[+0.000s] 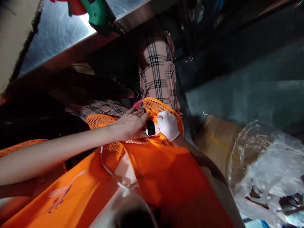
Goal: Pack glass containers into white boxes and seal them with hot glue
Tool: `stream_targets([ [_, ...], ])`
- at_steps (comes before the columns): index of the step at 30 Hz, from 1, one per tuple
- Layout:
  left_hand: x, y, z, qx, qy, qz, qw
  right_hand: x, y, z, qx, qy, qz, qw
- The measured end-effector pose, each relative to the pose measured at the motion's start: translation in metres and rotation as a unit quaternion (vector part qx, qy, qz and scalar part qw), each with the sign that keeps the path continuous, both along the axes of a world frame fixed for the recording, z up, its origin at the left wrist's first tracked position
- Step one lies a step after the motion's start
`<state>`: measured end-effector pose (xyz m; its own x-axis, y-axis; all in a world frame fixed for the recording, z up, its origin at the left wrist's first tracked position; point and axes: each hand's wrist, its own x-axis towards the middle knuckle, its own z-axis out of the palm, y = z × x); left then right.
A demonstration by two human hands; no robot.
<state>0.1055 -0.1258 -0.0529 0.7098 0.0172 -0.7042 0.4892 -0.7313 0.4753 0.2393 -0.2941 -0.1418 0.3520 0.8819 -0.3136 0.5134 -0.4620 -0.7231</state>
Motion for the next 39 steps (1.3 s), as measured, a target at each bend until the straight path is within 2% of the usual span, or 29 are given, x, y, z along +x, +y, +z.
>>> stream_targets([
  [5, 0.000, -0.020, 0.004, 0.012, -0.073, -0.042, 0.996, -0.006, -0.003, -0.004, 0.020, -0.013, -0.048, 0.999],
  [9, -0.010, -0.021, 0.026, 0.057, -0.159, -0.046, 0.985, 0.009, 0.002, -0.001, 0.003, 0.005, -0.042, 0.999],
  [12, -0.035, 0.004, 0.050, 0.092, -0.219, -0.030, 0.971, 0.027, 0.005, 0.006, -0.017, 0.056, -0.005, 0.998],
  [14, -0.059, 0.030, 0.066, 0.107, -0.248, -0.015, 0.963, 0.036, 0.011, 0.013, 0.004, 0.076, 0.012, 0.997],
  [16, -0.085, 0.054, 0.080, 0.118, -0.266, -0.002, 0.957, 0.043, 0.026, 0.021, 0.041, 0.157, 0.004, 0.987],
  [18, -0.107, 0.071, 0.088, 0.129, -0.275, 0.020, 0.953, 0.043, 0.055, 0.029, 0.061, 0.283, 0.013, 0.957],
  [19, -0.114, 0.076, 0.091, 0.133, -0.280, 0.034, 0.950, 0.040, 0.075, 0.033, 0.060, 0.347, 0.039, 0.935],
  [21, -0.120, 0.082, 0.095, 0.141, -0.286, 0.063, 0.946, 0.030, 0.119, 0.039, 0.039, 0.434, 0.130, 0.891],
  [23, -0.121, 0.084, 0.099, 0.136, -0.285, 0.089, 0.945, 0.014, 0.162, 0.043, -0.008, 0.474, 0.240, 0.847],
  [25, -0.127, 0.086, 0.105, 0.105, -0.274, 0.141, 0.946, -0.002, 0.191, 0.044, -0.083, 0.492, 0.334, 0.800],
  [27, -0.145, 0.088, 0.108, 0.020, -0.273, 0.231, 0.934, -0.015, 0.203, 0.044, -0.143, 0.512, 0.368, 0.763],
  [28, -0.159, 0.087, 0.107, -0.040, -0.284, 0.289, 0.913, -0.021, 0.203, 0.043, -0.155, 0.527, 0.354, 0.757],
  [29, -0.173, 0.084, 0.102, -0.091, -0.309, 0.361, 0.875, -0.025, 0.201, 0.043, -0.153, 0.543, 0.325, 0.759],
  [30, -0.187, 0.079, 0.095, -0.135, -0.336, 0.435, 0.824, -0.028, 0.197, 0.043, -0.141, 0.555, 0.292, 0.766],
  [31, -0.197, 0.070, 0.085, -0.136, -0.380, 0.530, 0.746, -0.031, 0.194, 0.043, -0.127, 0.559, 0.263, 0.776],
  [32, -0.204, 0.061, 0.072, -0.091, -0.421, 0.627, 0.649, -0.034, 0.191, 0.044, -0.113, 0.558, 0.243, 0.786],
  [33, -0.206, 0.050, 0.058, -0.050, -0.431, 0.693, 0.576, -0.037, 0.189, 0.045, -0.103, 0.553, 0.232, 0.793],
  [34, -0.203, 0.039, 0.044, -0.010, -0.453, 0.730, 0.512, -0.040, 0.188, 0.047, -0.095, 0.548, 0.228, 0.799],
  [35, -0.196, 0.029, 0.031, -0.019, -0.458, 0.739, 0.494, -0.043, 0.188, 0.050, -0.089, 0.544, 0.229, 0.803],
  [37, -0.176, 0.014, 0.013, -0.049, -0.479, 0.728, 0.487, -0.049, 0.188, 0.057, -0.082, 0.528, 0.228, 0.814],
  [39, -0.155, 0.007, 0.006, -0.045, -0.494, 0.735, 0.462, -0.054, 0.187, 0.066, -0.077, 0.499, 0.224, 0.834],
])
